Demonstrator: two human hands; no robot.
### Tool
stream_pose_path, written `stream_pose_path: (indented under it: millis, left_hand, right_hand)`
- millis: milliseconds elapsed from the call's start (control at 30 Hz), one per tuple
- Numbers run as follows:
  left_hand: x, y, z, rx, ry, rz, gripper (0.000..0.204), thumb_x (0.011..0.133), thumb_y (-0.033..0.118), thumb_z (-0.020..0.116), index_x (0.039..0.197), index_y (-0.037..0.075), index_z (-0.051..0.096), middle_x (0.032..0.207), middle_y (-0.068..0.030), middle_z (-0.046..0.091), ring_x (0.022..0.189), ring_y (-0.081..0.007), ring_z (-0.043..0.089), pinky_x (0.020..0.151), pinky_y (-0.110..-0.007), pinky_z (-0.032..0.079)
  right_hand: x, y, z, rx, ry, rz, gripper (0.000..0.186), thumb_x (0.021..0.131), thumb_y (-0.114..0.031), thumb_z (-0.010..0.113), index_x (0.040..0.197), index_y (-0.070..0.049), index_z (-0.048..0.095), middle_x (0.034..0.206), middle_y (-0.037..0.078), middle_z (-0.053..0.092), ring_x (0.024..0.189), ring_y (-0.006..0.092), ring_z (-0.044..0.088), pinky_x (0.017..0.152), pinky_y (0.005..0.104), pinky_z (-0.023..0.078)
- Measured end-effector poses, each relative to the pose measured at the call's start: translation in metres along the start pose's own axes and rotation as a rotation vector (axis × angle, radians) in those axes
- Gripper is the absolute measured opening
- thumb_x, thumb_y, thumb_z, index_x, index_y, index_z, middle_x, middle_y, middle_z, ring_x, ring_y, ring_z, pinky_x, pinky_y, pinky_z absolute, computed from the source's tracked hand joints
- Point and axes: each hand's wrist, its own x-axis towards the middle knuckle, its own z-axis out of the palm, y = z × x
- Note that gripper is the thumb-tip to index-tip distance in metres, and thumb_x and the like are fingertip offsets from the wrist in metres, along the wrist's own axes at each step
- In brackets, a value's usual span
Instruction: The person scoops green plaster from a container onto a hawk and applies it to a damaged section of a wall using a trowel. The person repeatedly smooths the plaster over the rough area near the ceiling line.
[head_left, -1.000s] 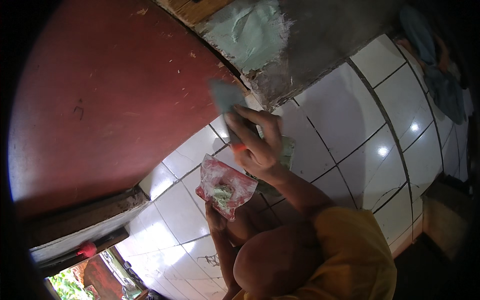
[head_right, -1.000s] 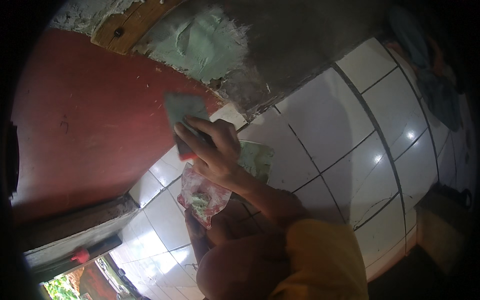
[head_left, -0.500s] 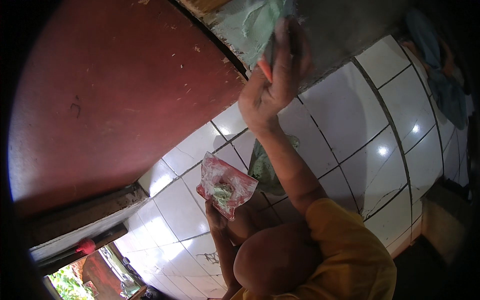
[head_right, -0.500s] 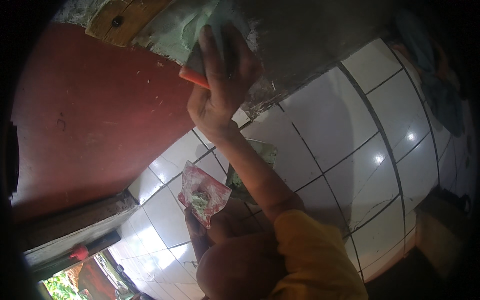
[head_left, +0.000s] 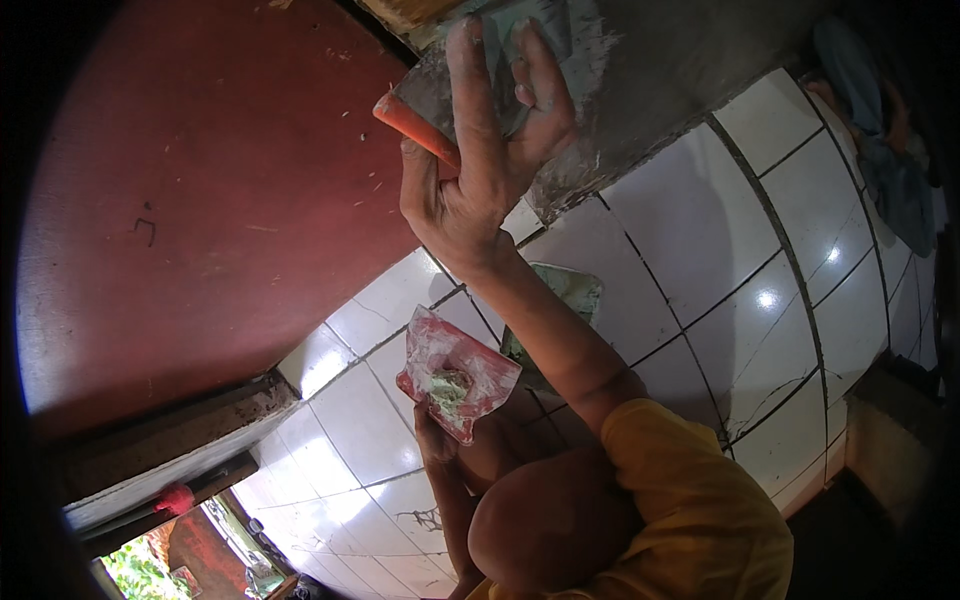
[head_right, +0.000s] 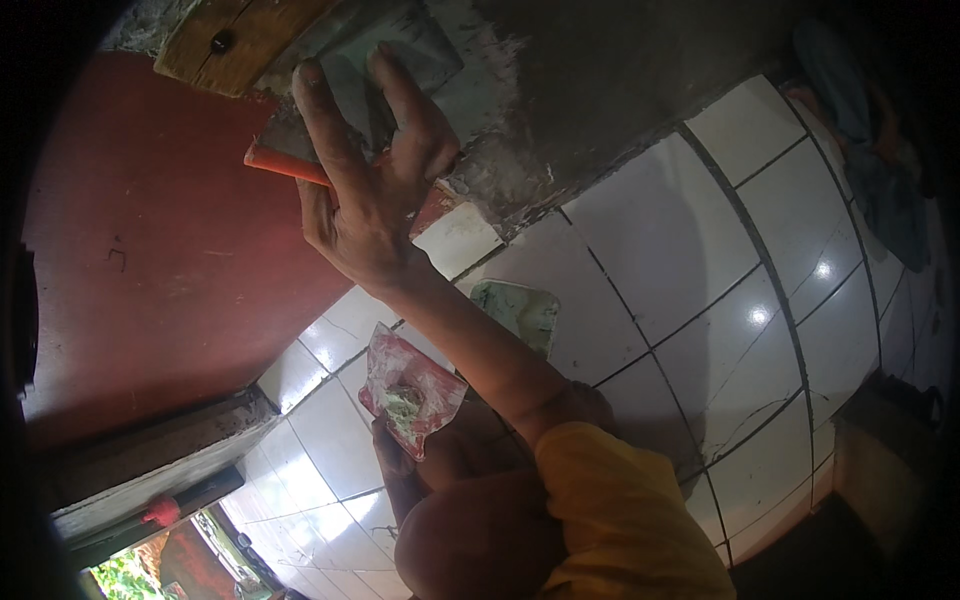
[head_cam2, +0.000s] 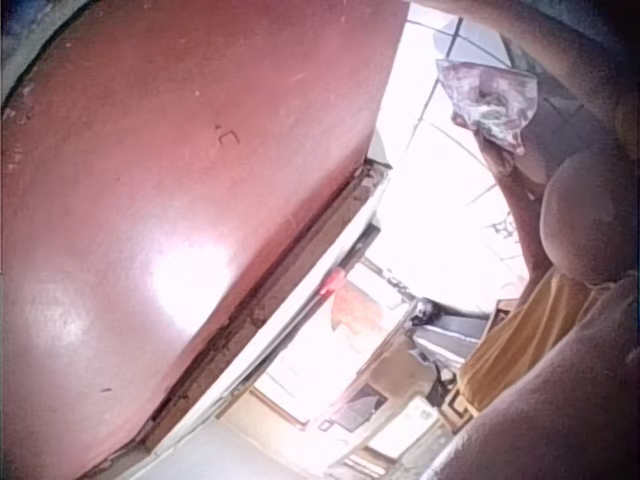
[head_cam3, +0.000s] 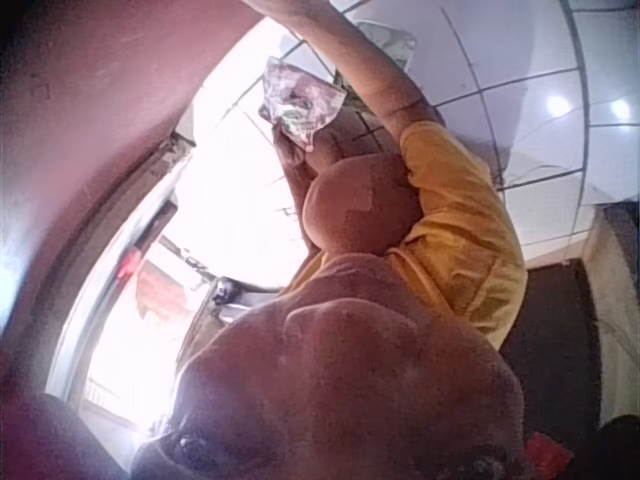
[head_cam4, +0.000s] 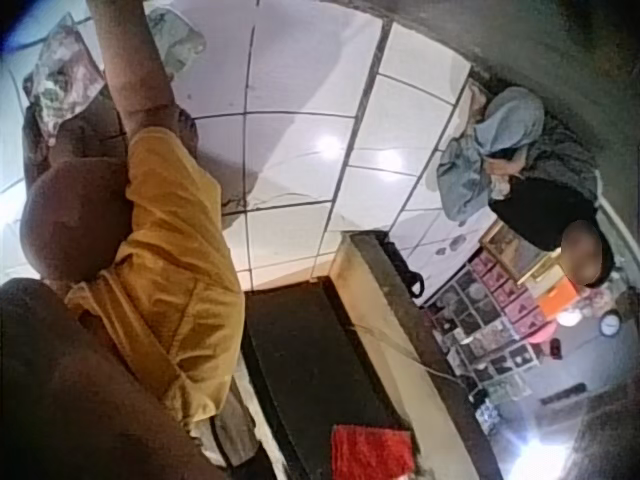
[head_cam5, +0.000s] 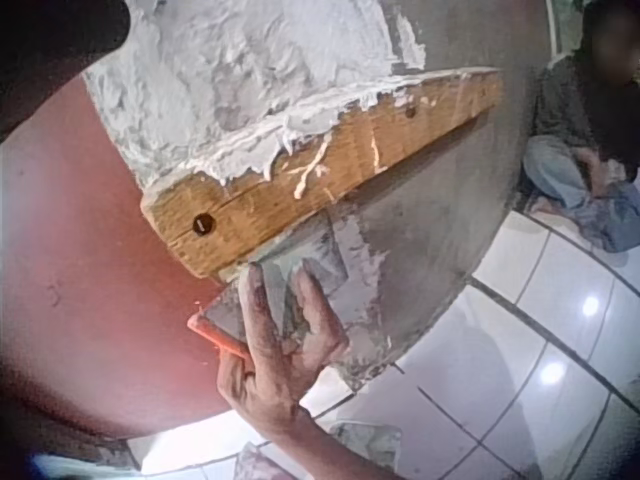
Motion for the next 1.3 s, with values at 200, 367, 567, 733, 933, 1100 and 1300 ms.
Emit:
stream_pose_path:
  millis: [200, 367, 567, 733, 933, 1100, 1300]
  left_hand:
    - [0.000, 0.000, 0.006, 0.020, 0.026, 0.042, 0.051, 0.088, 0.026, 0.049, 0.127, -0.005, 0.037, 0.119, -0.0181, 0.053, 0.109, -0.0287, 0.054, 0.091, -0.041, 0.048]
    - [0.001, 0.000, 0.001, 0.019, 0.032, 0.024, 0.052, 0.087, 0.027, 0.052, 0.127, -0.002, 0.039, 0.121, -0.0161, 0.053, 0.109, -0.0290, 0.054, 0.091, -0.042, 0.047]
    - [0.000, 0.001, 0.001, 0.044, 0.012, 0.010, 0.054, 0.086, 0.030, 0.054, 0.128, -0.001, 0.039, 0.122, -0.0156, 0.052, 0.109, -0.0296, 0.054, 0.092, -0.044, 0.046]
    - [0.000, 0.001, 0.004, 0.051, 0.016, 0.015, 0.055, 0.086, 0.029, 0.054, 0.129, -0.001, 0.038, 0.123, -0.0159, 0.052, 0.110, -0.0298, 0.053, 0.093, -0.044, 0.046]
    - [0.000, 0.003, -0.002, 0.009, -0.025, -0.019, 0.055, 0.086, 0.029, 0.054, 0.129, -0.002, 0.037, 0.124, -0.0157, 0.051, 0.111, -0.0292, 0.053, 0.094, -0.043, 0.045]
    - [-0.003, 0.004, 0.002, 0.048, -0.017, -0.023, 0.053, 0.088, 0.029, 0.051, 0.129, -0.002, 0.038, 0.123, -0.0154, 0.052, 0.110, -0.0289, 0.054, 0.093, -0.042, 0.046]
    - [-0.006, 0.002, 0.010, 0.090, 0.022, 0.000, 0.049, 0.091, 0.029, 0.044, 0.127, -0.003, 0.037, 0.119, -0.0163, 0.052, 0.107, -0.0280, 0.055, 0.086, -0.039, 0.050]
  right_hand:
    - [-0.001, 0.004, -0.001, 0.009, -0.021, -0.010, 0.049, 0.075, -0.008, 0.060, 0.124, -0.016, 0.057, 0.130, 0.014, 0.039, 0.109, 0.0251, 0.031, 0.088, 0.0351, 0.027]
    - [-0.003, 0.003, 0.004, -0.051, -0.025, -0.018, 0.048, 0.075, -0.003, 0.058, 0.120, -0.019, 0.060, 0.131, 0.011, 0.039, 0.109, 0.0236, 0.031, 0.088, 0.0332, 0.026]
    - [-0.003, 0.002, -0.002, -0.103, -0.080, -0.038, 0.050, 0.075, -0.001, 0.058, 0.119, -0.022, 0.061, 0.132, 0.009, 0.039, 0.106, 0.0218, 0.032, 0.087, 0.0324, 0.027]
    - [-0.003, 0.001, -0.004, -0.024, -0.091, -0.020, 0.053, 0.073, 0.001, 0.059, 0.121, -0.023, 0.060, 0.132, 0.009, 0.039, 0.102, 0.0205, 0.035, 0.086, 0.0324, 0.028]
    - [-0.007, -0.003, -0.007, -0.012, -0.104, -0.066, 0.053, 0.070, -0.001, 0.056, 0.121, -0.018, 0.060, 0.128, 0.012, 0.047, 0.103, 0.0180, 0.039, 0.080, 0.0297, 0.027]
    - [-0.019, -0.007, -0.003, 0.014, -0.081, -0.075, 0.052, 0.072, -0.001, 0.059, 0.120, -0.020, 0.060, 0.129, 0.009, 0.046, 0.097, 0.0174, 0.039, 0.081, 0.0293, 0.028]
    - [-0.023, -0.013, -0.016, 0.027, -0.164, -0.045, 0.050, 0.072, -0.003, 0.061, 0.119, -0.021, 0.061, 0.126, 0.006, 0.047, 0.097, 0.0174, 0.042, 0.081, 0.0303, 0.029]
